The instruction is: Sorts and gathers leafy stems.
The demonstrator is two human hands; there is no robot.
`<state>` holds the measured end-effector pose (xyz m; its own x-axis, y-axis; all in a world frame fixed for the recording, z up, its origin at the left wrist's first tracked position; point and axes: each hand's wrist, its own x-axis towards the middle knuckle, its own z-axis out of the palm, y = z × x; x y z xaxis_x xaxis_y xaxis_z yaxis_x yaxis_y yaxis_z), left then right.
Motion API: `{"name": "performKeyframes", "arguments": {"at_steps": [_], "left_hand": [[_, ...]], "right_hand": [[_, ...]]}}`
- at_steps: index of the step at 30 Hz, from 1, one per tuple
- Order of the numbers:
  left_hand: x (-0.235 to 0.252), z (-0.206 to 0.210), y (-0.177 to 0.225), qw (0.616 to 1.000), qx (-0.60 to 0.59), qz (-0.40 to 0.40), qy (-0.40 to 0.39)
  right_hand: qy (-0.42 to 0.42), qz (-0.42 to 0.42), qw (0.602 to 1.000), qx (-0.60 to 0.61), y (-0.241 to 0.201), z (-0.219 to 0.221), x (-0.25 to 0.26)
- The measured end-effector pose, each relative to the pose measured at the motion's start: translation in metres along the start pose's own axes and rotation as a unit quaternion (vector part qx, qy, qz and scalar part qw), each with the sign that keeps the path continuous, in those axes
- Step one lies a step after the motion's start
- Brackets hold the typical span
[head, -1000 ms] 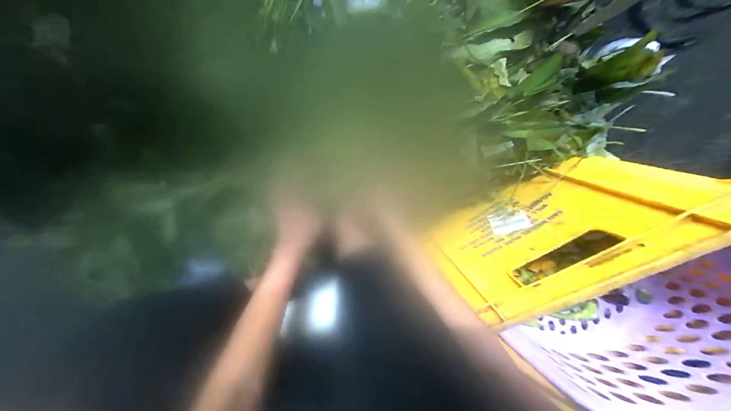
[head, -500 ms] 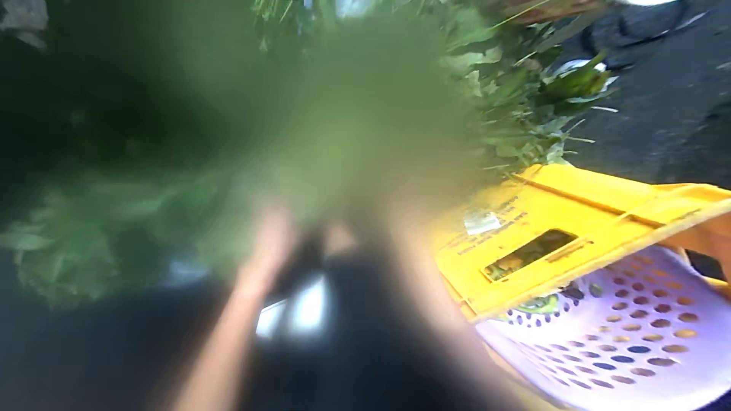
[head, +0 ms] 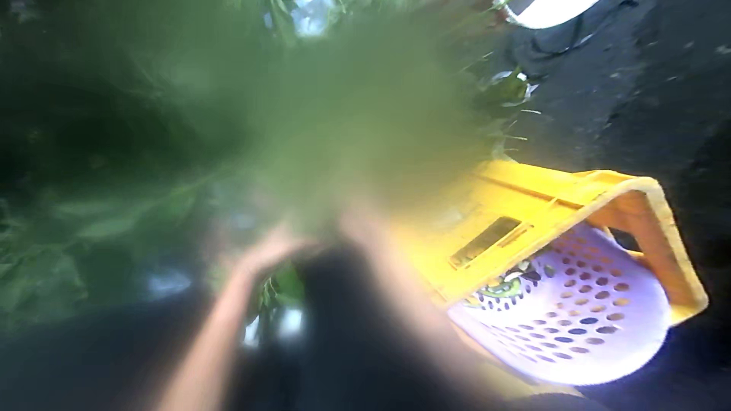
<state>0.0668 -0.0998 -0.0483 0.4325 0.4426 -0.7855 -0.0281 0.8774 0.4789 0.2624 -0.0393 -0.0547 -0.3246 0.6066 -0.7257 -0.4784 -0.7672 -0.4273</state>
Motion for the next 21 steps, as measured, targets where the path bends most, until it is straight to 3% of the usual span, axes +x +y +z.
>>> {"name": "performKeyframes", "arguments": {"at_steps": [4, 6, 9, 12, 16, 19, 21], "left_hand": [[0.0, 0.005, -0.004, 0.969, 0.181, 0.06, 0.159], [0.0, 0.011, -0.003, 0.915, 0.301, 0.14, 0.23], [-0.005, 0.027, 0.006, 0.815, 0.423, 0.219, 0.329], [-0.006, 0.037, 0.017, 0.752, 0.498, 0.215, 0.375], [-0.007, 0.051, 0.019, 0.671, 0.551, 0.304, 0.392], [-0.01, 0.054, 0.019, 0.636, 0.544, 0.366, 0.407], [-0.013, 0.05, 0.017, 0.616, 0.545, 0.391, 0.414]], "right_hand": [[0.025, -0.003, 1.0, -0.01, 0.004, 0.0, 0.0], [0.054, -0.028, 0.993, -0.105, 0.006, -0.008, -0.002], [0.173, -0.032, 0.93, -0.321, 0.006, -0.014, -0.006], [0.237, -0.043, 0.919, -0.313, -0.002, 0.0, -0.015], [0.162, -0.045, 0.934, -0.315, -0.009, 0.016, -0.034], [0.102, -0.077, 0.954, -0.273, -0.02, 0.014, -0.047], [0.1, -0.137, 0.93, -0.325, -0.025, 0.0, -0.042]]}}
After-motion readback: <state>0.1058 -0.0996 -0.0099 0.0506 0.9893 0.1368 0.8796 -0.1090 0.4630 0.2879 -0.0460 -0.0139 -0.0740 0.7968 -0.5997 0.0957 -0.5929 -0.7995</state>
